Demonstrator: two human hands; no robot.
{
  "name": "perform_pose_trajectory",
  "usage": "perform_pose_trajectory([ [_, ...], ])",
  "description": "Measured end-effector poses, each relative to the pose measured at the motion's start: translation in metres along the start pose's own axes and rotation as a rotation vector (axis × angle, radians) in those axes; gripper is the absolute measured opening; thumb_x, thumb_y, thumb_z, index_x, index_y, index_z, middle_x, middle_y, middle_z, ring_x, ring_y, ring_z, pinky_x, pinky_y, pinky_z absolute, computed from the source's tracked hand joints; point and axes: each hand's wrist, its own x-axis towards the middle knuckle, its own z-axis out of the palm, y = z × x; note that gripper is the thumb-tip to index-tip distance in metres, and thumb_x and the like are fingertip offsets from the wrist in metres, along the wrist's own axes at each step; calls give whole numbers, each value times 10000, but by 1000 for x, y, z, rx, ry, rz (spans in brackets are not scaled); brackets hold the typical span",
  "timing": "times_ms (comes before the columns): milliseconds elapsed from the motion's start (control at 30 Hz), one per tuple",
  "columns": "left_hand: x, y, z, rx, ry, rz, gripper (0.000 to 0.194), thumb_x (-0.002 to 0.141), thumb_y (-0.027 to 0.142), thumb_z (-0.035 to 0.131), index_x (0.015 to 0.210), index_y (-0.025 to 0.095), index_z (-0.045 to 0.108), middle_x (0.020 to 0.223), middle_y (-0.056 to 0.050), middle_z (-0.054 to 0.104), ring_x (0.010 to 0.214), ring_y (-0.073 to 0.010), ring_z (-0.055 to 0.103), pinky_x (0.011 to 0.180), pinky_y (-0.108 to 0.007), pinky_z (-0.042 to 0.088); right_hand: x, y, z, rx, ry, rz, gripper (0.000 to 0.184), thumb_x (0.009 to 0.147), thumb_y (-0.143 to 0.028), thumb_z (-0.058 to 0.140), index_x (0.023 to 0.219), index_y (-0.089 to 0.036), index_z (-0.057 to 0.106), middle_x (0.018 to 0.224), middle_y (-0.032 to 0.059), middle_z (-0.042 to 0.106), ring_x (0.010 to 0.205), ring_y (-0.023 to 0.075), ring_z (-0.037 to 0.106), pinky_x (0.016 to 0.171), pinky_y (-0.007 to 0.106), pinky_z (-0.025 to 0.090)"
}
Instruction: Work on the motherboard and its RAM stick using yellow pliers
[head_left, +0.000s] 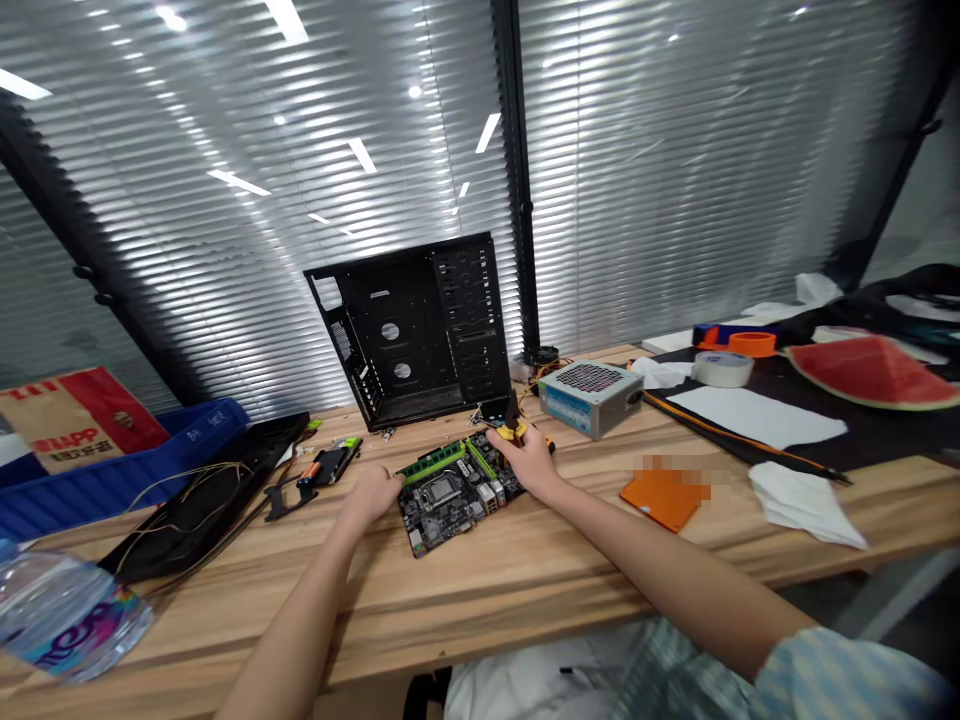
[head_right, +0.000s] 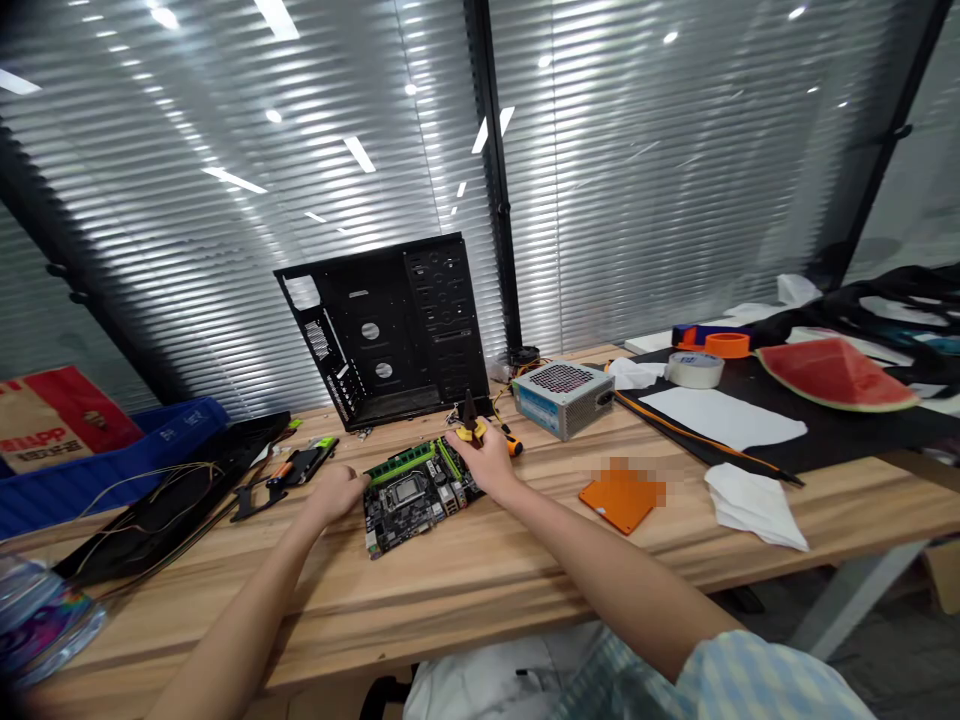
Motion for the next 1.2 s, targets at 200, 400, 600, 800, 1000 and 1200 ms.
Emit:
perform_pose_trajectory([
  [200, 0, 2, 0, 14, 7, -11, 372, 851, 409, 426, 737, 130, 644, 840, -176, 709, 821, -254, 669, 629, -289, 385, 0, -1, 0, 5, 0, 5, 341, 728, -507, 687, 764, -199, 544, 733, 10, 624, 693, 171, 552, 663, 286, 427],
  [400, 1, 1, 3, 17, 20, -7, 382, 846, 435, 431, 758, 131, 645, 848, -167, 708, 793, -250, 668, 608, -288, 375, 0, 1, 0, -3, -1, -2, 346, 730, -513, 687, 766, -199, 548, 739, 11, 623, 694, 170, 549, 665, 288, 428],
  [600, 3, -1, 6, 25, 22, -12, 383, 843, 439, 438, 794, 127, 653, 872, -168, 710, 802, -247, 669, 606, -283, 376, 0, 1, 0, -12, -1, -1, 351, 732, -520, 683, 789, -198, 554, 743, 11, 620, 689, 170, 545, 656, 285, 426],
  [800, 2, 1, 5, 28, 14, -21, 391, 853, 444, 441, 811, 122, 658, 889, -181, 713, 830, -261, 677, 605, -288, 377, 0, 3, 1, -6, -1, -6, 349, 732, -518, 681, 806, -198, 567, 732, 6, 611, 679, 166, 538, 641, 282, 421],
  [1000, -3, 4, 3, 30, 10, -50, 418, 855, 463, 444, 899, 105, 657, 944, -194, 711, 865, -272, 681, 605, -290, 379, 0, 4, 0, -10, -10, -9, 351, 742, -512, 678, 838, -190, 579, 752, 14, 624, 678, 160, 531, 640, 278, 424],
  [1200, -8, 9, -1, 40, 6, -55, 409, 850, 437, 448, 912, 95, 663, 963, -205, 707, 878, -274, 678, 634, -294, 405, 0, 2, 0, -12, -7, -9, 347, 741, -514, 678, 820, -194, 569, 733, 7, 613, 673, 162, 532, 642, 282, 426],
])
